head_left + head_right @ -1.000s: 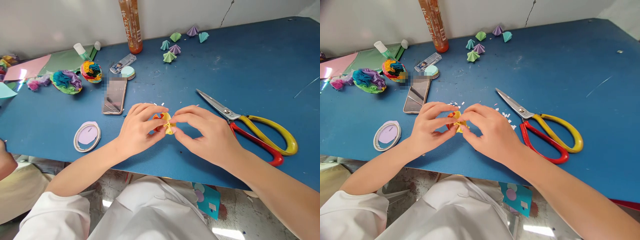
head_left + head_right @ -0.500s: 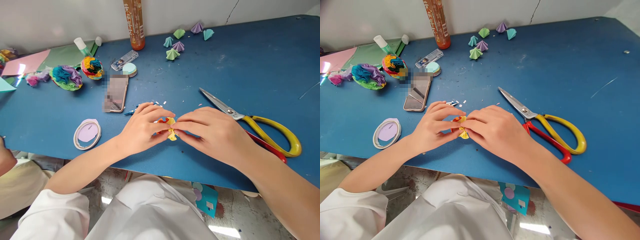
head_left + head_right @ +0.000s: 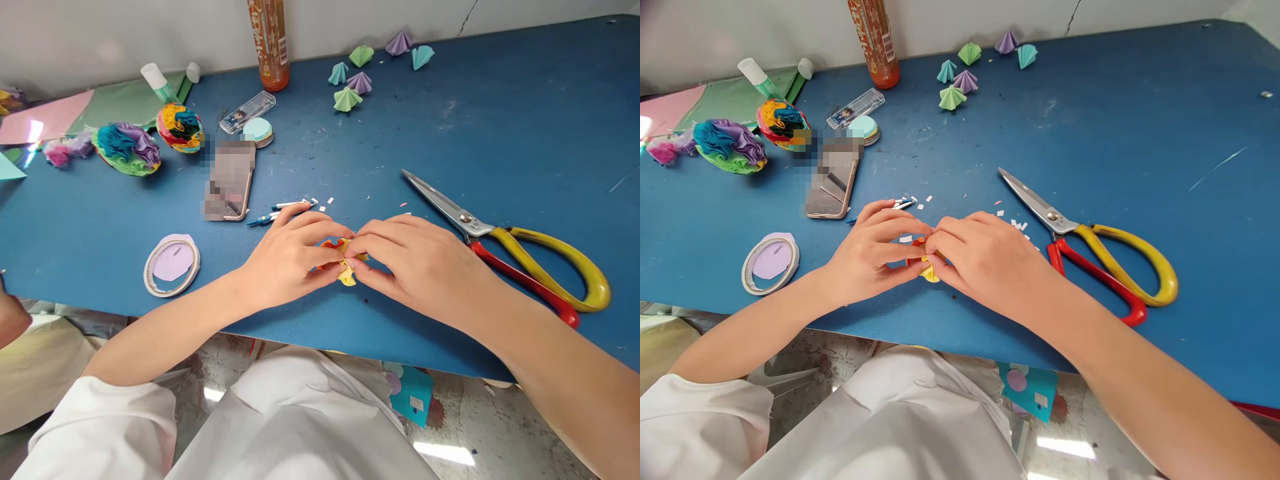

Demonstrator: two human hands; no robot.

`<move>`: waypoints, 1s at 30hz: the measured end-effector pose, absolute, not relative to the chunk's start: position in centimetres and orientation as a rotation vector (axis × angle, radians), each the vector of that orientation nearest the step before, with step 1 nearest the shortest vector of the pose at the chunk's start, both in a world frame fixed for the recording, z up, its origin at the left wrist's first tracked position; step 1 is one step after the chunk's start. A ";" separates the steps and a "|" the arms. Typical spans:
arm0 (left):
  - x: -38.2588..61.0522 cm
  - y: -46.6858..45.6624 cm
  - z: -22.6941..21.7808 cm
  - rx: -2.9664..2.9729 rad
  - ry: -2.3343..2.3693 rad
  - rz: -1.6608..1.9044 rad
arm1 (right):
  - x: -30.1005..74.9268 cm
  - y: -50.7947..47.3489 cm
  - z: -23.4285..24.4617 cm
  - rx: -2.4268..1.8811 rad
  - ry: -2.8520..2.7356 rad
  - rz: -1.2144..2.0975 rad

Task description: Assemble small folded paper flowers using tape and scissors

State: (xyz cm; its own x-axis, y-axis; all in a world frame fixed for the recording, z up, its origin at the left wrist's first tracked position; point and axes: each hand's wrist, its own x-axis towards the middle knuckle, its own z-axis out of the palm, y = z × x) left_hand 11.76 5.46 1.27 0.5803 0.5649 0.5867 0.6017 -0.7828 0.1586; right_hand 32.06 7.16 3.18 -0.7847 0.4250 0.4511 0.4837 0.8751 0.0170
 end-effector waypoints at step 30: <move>12.0 5.7 0.3 -2.875 -1.163 -0.929 | 31.9 6.8 1.8 -0.972 -2.500 0.110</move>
